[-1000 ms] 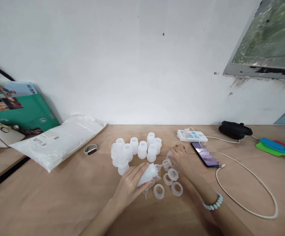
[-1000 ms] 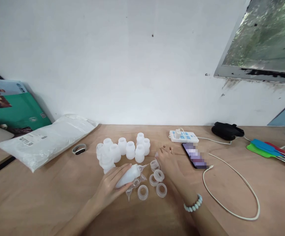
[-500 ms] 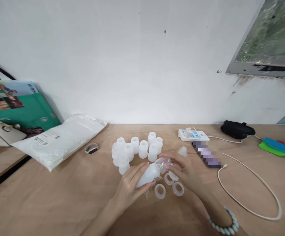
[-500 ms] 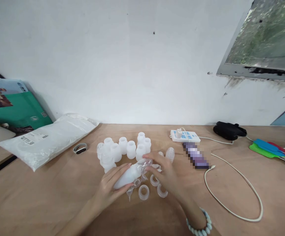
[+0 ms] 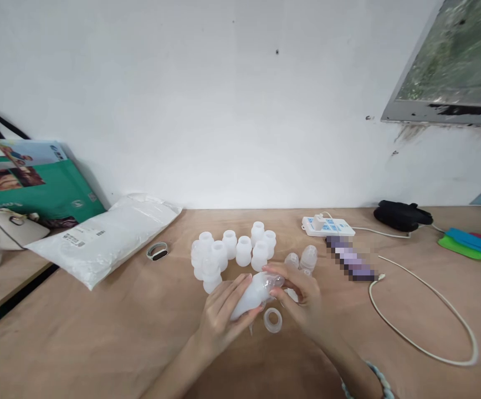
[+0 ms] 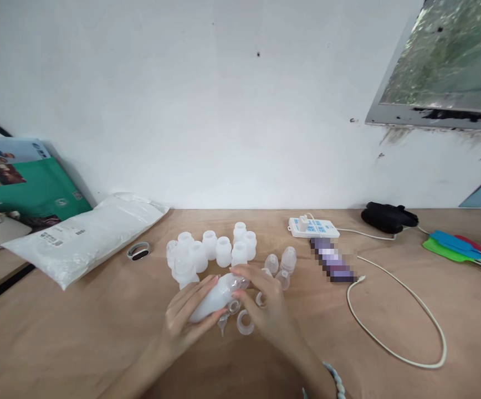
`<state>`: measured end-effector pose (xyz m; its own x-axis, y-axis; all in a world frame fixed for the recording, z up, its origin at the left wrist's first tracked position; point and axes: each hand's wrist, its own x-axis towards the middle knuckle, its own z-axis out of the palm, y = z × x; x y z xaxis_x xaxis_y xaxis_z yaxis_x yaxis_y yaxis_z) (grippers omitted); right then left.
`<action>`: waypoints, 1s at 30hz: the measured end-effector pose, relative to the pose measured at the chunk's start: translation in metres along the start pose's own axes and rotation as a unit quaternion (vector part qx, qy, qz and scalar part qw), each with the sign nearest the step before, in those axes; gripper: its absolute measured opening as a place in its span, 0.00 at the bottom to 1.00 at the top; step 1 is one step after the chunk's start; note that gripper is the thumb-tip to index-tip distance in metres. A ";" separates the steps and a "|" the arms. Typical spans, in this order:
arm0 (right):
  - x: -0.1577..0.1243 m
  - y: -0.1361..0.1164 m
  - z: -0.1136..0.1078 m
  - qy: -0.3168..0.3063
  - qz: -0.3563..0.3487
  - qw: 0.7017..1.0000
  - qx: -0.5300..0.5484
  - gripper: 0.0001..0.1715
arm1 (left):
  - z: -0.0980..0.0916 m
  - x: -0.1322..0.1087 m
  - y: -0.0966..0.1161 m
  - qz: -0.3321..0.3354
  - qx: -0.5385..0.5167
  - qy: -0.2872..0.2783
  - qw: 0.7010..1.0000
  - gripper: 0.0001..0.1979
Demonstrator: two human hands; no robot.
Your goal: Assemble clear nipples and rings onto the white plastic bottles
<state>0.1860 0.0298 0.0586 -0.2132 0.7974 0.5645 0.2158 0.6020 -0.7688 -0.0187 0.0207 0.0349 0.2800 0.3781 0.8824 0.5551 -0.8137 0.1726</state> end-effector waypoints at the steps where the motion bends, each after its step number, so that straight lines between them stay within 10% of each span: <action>1: -0.001 0.001 0.001 0.004 0.002 1.000 -0.001 0.18 | 0.001 -0.001 -0.001 0.001 0.000 0.002 1.000 0.28; 12: 0.034 0.000 -0.010 -0.059 -0.028 0.997 -0.046 0.13 | 0.009 -0.005 -0.013 -0.035 0.007 -0.030 0.999 0.29; 16: 0.058 -0.006 -0.016 -0.073 -0.050 0.990 -0.107 0.14 | -0.003 0.000 -0.014 -0.008 0.061 0.044 0.997 0.25; 30: 0.100 0.021 0.056 -0.182 -0.118 0.914 -0.342 0.15 | -0.018 0.000 -0.016 -0.023 0.089 0.089 0.992 0.12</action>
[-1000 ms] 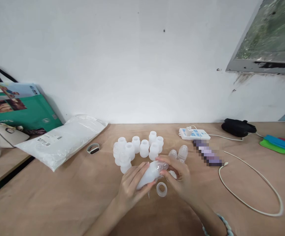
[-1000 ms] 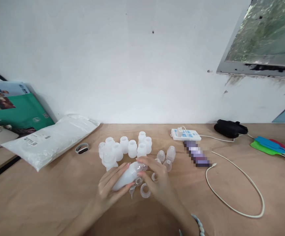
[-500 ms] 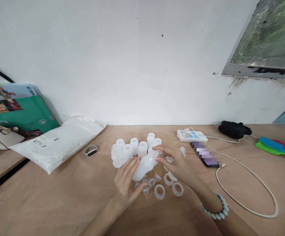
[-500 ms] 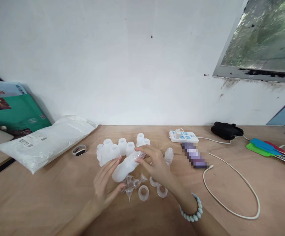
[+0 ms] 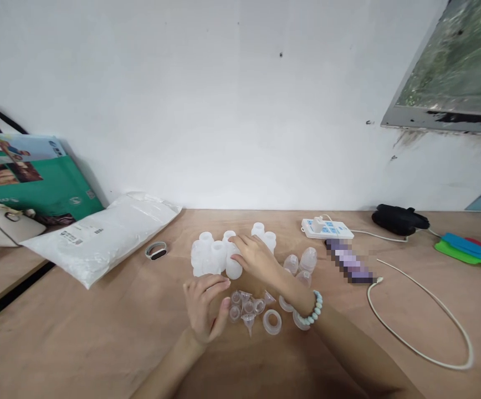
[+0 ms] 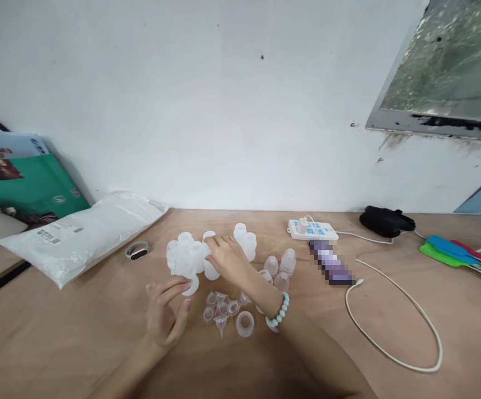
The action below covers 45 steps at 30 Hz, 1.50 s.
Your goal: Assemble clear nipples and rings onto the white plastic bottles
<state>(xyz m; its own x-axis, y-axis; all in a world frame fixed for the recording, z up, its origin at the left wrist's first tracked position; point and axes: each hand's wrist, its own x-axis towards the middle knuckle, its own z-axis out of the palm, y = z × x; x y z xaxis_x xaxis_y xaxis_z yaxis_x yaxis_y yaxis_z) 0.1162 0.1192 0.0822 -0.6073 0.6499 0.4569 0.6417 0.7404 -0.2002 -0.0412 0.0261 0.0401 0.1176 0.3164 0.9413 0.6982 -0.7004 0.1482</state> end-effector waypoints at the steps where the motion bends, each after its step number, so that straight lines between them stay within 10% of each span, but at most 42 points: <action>1: 0.001 0.001 0.000 0.001 -0.001 1.000 0.000 0.16 | 0.000 0.001 0.001 0.003 -0.001 -0.005 1.000 0.11; 14: -0.052 0.040 -0.039 0.038 0.082 0.996 0.005 0.12 | 0.016 -0.004 0.003 -0.044 -0.051 -0.170 0.983 0.10; 27: -0.124 0.046 -0.043 -0.203 0.089 0.974 -0.053 0.20 | 0.023 -0.006 0.008 -0.240 0.075 -0.471 0.845 0.12; 35: -0.109 0.032 -0.053 -0.067 0.058 0.996 0.021 0.17 | 0.026 -0.005 0.009 -0.259 0.097 -0.493 0.825 0.10; 45: -0.110 0.032 -0.021 0.048 0.031 0.989 0.136 0.19 | 0.018 -0.002 0.011 -0.270 0.033 -0.408 0.872 0.09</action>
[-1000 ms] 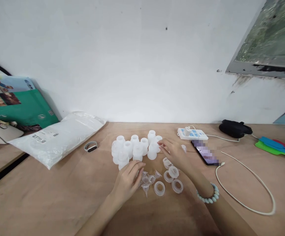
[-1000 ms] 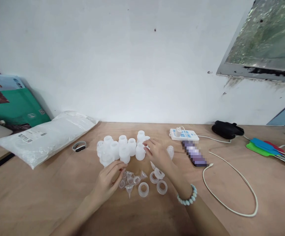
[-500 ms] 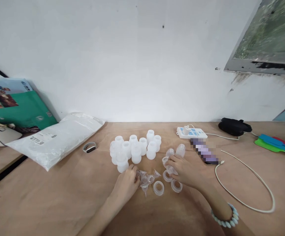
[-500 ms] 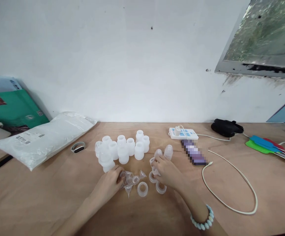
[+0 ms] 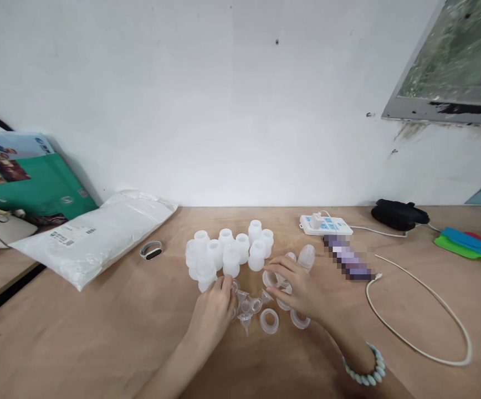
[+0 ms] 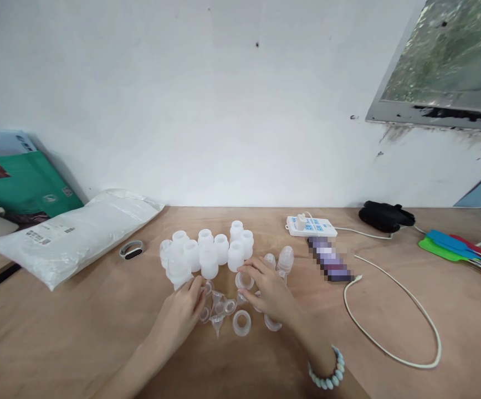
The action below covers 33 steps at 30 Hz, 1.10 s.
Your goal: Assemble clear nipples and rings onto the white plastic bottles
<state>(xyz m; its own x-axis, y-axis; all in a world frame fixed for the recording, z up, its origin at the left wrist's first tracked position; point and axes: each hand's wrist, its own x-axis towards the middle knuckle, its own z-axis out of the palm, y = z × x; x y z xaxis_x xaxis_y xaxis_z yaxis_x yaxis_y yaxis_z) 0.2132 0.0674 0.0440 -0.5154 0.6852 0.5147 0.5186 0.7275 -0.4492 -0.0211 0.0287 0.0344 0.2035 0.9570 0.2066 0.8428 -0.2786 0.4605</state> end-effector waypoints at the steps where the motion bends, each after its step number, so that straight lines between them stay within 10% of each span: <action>1: -0.002 0.000 0.003 0.012 -0.006 1.000 0.010 0.19 | 0.000 0.000 0.001 0.007 -0.023 0.000 1.000 0.08; 7: -0.007 -0.019 0.013 0.097 -0.057 0.992 0.054 0.25 | -0.001 -0.002 0.012 0.036 -0.202 0.000 0.979 0.02; 12: -0.006 -0.035 0.013 0.141 -0.116 0.982 0.056 0.26 | 0.002 -0.002 0.016 -0.024 -0.452 -0.018 0.892 0.07; 22: -0.010 -0.029 0.031 0.122 -0.080 0.987 0.063 0.17 | 0.009 -0.002 0.019 -0.036 -0.575 -0.044 0.816 0.09; 33: -0.012 -0.034 0.032 0.110 -0.105 0.985 0.078 0.18 | 0.017 -0.002 0.013 -0.019 -0.525 -0.014 0.851 0.10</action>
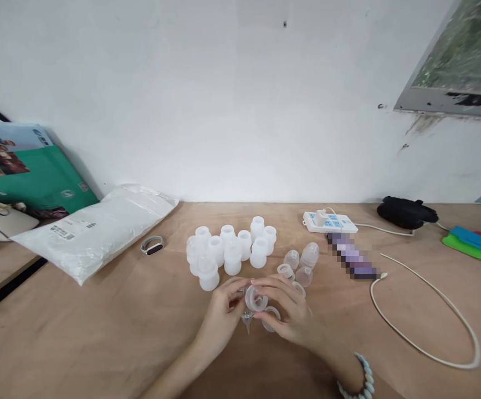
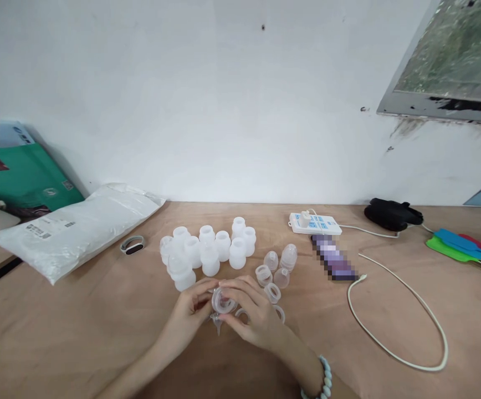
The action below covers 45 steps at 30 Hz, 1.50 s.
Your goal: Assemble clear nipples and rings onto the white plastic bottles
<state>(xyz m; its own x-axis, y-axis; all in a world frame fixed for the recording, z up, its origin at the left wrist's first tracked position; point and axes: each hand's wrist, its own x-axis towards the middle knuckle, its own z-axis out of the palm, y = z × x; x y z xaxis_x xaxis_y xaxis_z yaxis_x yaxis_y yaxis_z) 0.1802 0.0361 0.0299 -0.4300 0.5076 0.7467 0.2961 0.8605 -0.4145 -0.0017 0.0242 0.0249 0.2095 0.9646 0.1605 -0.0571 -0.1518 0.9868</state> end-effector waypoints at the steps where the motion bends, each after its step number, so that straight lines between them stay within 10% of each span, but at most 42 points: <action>1: -0.001 0.001 0.001 0.002 0.004 1.000 -0.002 0.17 | 0.000 0.000 0.000 -0.006 -0.004 -0.003 1.000 0.10; 21: -0.003 0.005 0.003 -0.003 0.068 0.998 -0.001 0.10 | 0.003 -0.001 0.002 -0.082 -0.076 -0.016 0.994 0.27; 31: -0.003 -0.005 0.003 0.034 0.132 0.985 0.106 0.07 | 0.004 -0.003 0.011 -0.003 0.117 -0.035 0.993 0.12; 45: 0.002 -0.016 -0.007 0.053 0.234 0.941 0.238 0.10 | 0.003 -0.005 0.013 0.095 0.178 -0.039 0.979 0.19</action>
<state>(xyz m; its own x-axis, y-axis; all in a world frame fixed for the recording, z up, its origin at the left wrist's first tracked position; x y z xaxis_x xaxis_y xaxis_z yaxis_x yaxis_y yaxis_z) 0.1806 0.0233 0.0414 -0.2530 0.8500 0.4621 0.0059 0.4790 -0.8778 -0.0004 0.0170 0.0375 0.3018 0.8946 0.3294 0.2391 -0.4055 0.8823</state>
